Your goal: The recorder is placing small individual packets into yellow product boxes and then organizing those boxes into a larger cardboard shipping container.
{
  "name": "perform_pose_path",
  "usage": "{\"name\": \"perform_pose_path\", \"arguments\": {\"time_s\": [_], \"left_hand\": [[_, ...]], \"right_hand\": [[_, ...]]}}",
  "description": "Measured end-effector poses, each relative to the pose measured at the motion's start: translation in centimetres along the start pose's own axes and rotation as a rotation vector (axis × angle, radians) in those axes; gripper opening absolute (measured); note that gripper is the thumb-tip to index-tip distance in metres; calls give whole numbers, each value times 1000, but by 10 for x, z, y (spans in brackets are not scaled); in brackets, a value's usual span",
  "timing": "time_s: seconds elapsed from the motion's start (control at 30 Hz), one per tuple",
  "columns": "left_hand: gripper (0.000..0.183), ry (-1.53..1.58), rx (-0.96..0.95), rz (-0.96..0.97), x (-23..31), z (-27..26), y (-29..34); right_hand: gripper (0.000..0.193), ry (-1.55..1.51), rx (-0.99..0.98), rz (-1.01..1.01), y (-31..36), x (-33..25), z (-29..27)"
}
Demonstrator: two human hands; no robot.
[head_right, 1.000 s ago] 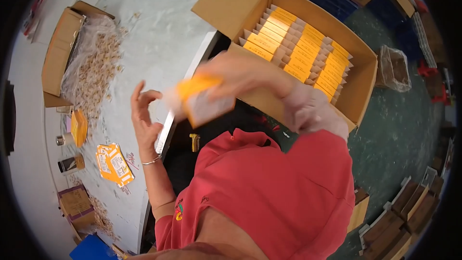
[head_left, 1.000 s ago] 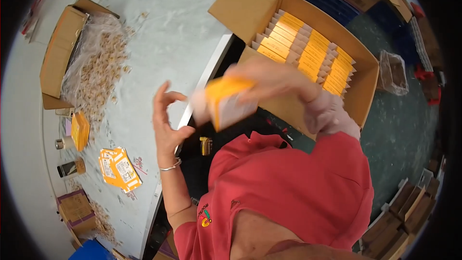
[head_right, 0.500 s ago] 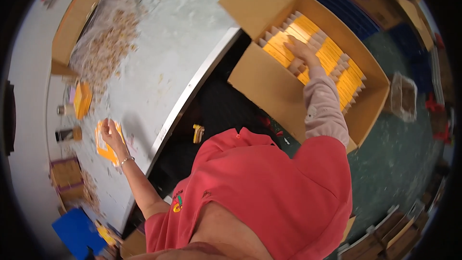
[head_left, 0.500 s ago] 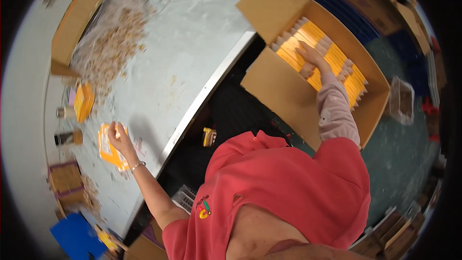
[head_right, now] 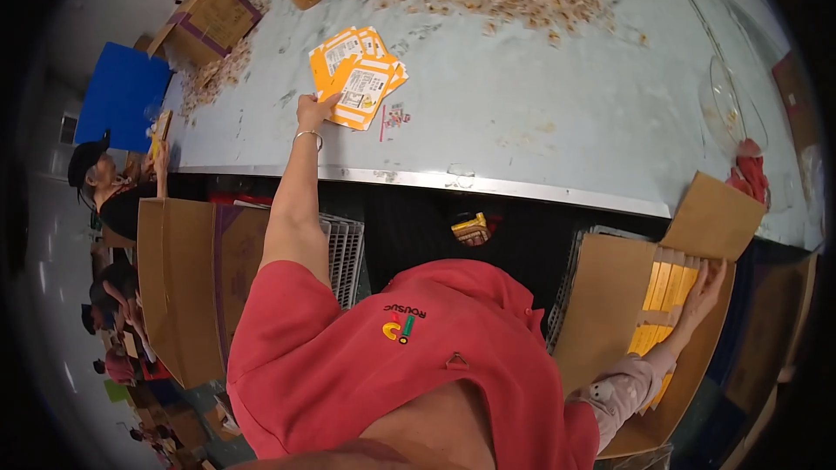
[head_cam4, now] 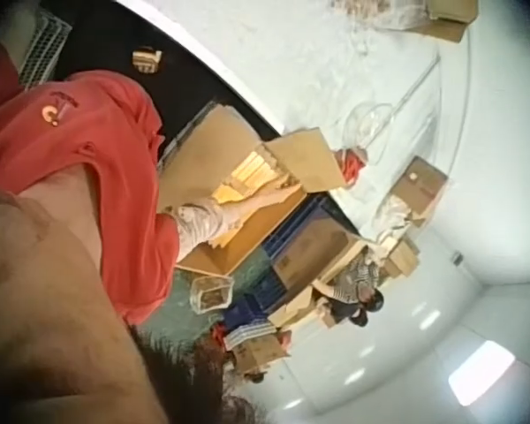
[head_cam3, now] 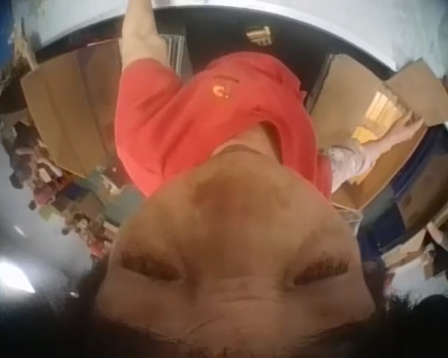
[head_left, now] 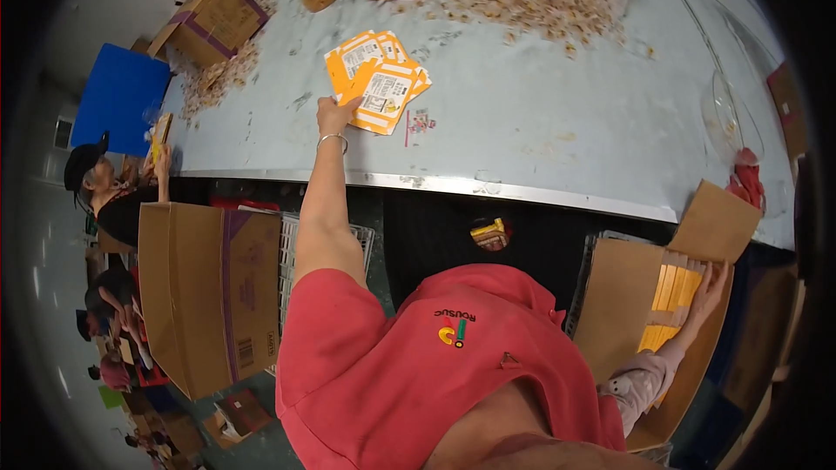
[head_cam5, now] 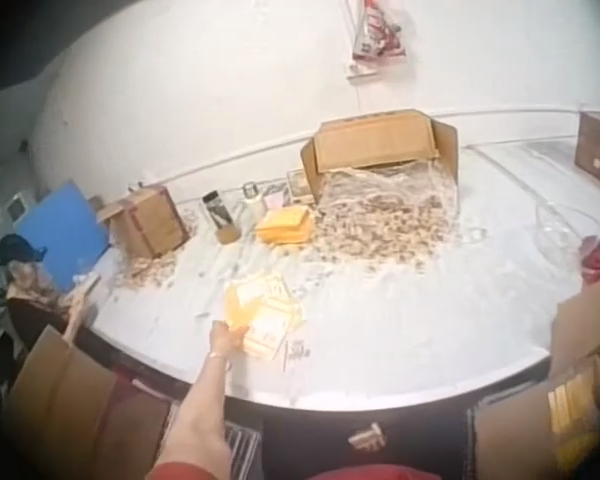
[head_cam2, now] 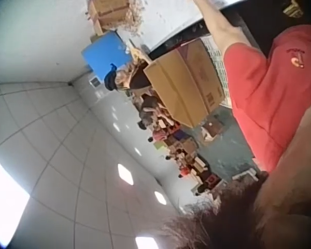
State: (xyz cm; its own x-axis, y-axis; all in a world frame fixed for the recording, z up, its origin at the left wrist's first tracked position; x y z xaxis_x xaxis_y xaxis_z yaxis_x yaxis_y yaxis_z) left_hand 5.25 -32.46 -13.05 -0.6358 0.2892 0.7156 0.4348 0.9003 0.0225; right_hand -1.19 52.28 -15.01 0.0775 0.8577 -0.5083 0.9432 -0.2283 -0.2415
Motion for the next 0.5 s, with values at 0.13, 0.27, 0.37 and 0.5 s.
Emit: {"name": "perform_pose_path", "arguments": {"time_s": [0.13, 0.27, 0.37, 0.5], "left_hand": [[36, 347, -100, 44, 28, -2, 1], [22, 657, -183, 431, 41, -9, 14], [18, 589, -219, 604, 60, -3, 26], [20, 503, -506, 621, 111, -9, 81]], "right_hand": [[44, -213, 137, -191, -7, -122, -27], [46, -328, -118, -252, -11, -266, 41], [37, -425, -163, -675, 1, -374, 90], [48, -297, -5, -1078, 15, -483, 129]]}}
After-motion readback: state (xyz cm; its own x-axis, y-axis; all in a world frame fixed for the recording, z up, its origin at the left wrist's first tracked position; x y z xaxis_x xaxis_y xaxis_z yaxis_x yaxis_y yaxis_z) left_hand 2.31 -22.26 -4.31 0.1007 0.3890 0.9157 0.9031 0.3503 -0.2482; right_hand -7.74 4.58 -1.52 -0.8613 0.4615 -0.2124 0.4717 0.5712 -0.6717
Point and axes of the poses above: each hand's wrist, its own y-axis away from the middle knuckle, its own z-axis out of the palm, x = y × z, the point moved 1 cm from there along -y, towards the middle knuckle, and after that the axes turned 10 degrees about y, right-handed, at the moved point
